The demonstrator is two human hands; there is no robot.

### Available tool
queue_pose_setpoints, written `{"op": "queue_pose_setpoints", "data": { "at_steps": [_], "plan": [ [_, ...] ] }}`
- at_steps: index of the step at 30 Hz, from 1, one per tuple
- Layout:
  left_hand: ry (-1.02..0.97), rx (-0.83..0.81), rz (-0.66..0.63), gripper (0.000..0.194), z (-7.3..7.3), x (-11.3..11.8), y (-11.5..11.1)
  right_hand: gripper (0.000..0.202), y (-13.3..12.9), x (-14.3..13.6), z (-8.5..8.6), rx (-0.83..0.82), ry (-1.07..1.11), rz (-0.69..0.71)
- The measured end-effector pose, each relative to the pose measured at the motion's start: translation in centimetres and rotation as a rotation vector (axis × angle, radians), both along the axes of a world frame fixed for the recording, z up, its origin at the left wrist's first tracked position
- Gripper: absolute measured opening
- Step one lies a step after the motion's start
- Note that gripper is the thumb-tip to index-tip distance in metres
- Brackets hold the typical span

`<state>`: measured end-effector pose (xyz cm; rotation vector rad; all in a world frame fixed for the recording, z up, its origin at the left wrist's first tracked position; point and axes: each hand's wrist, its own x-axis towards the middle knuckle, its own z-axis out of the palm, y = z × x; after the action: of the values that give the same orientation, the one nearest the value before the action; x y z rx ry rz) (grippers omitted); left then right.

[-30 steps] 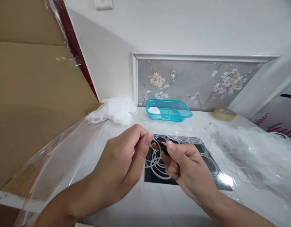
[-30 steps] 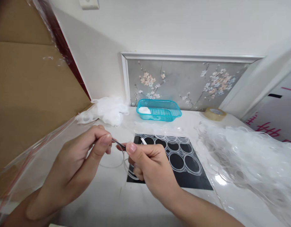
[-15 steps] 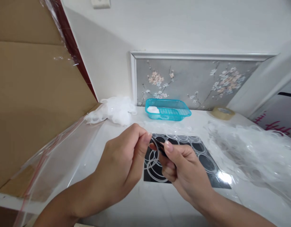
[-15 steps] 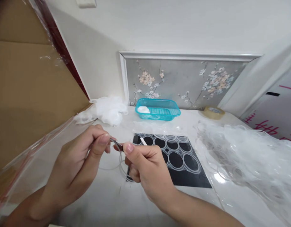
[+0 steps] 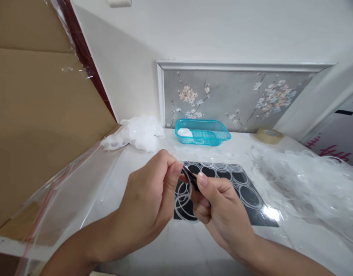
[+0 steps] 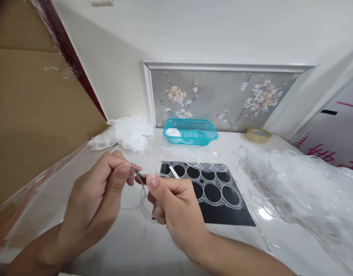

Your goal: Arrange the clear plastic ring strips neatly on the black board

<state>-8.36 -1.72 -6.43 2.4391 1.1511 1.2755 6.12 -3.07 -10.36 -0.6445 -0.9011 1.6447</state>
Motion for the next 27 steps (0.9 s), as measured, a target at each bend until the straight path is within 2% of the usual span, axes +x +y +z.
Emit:
{"op": "queue_pose_setpoints", "data": {
  "at_steps": [10,16,21,27],
  "plan": [
    [-0.02,0.013,-0.011,0.019,-0.3,0.3,0.2,0.047,-0.1,-0.4,-0.4,-0.023,0.009,-0.041],
    [-0.059,-0.117,-0.093,0.022,-0.1,0.2,0.3,0.052,0.4,0.4,0.1,0.026,-0.002,-0.132],
    [-0.071,-0.145,-0.099,0.021,-0.2,0.1,0.3,0.047,0.8,1.7,0.4,0.113,-0.108,-0.167],
    [-0.078,-0.112,-0.121,0.021,-0.2,0.0,0.3,0.04,1.1,2.5,-0.2,0.166,-0.215,-0.202]
  ]
}}
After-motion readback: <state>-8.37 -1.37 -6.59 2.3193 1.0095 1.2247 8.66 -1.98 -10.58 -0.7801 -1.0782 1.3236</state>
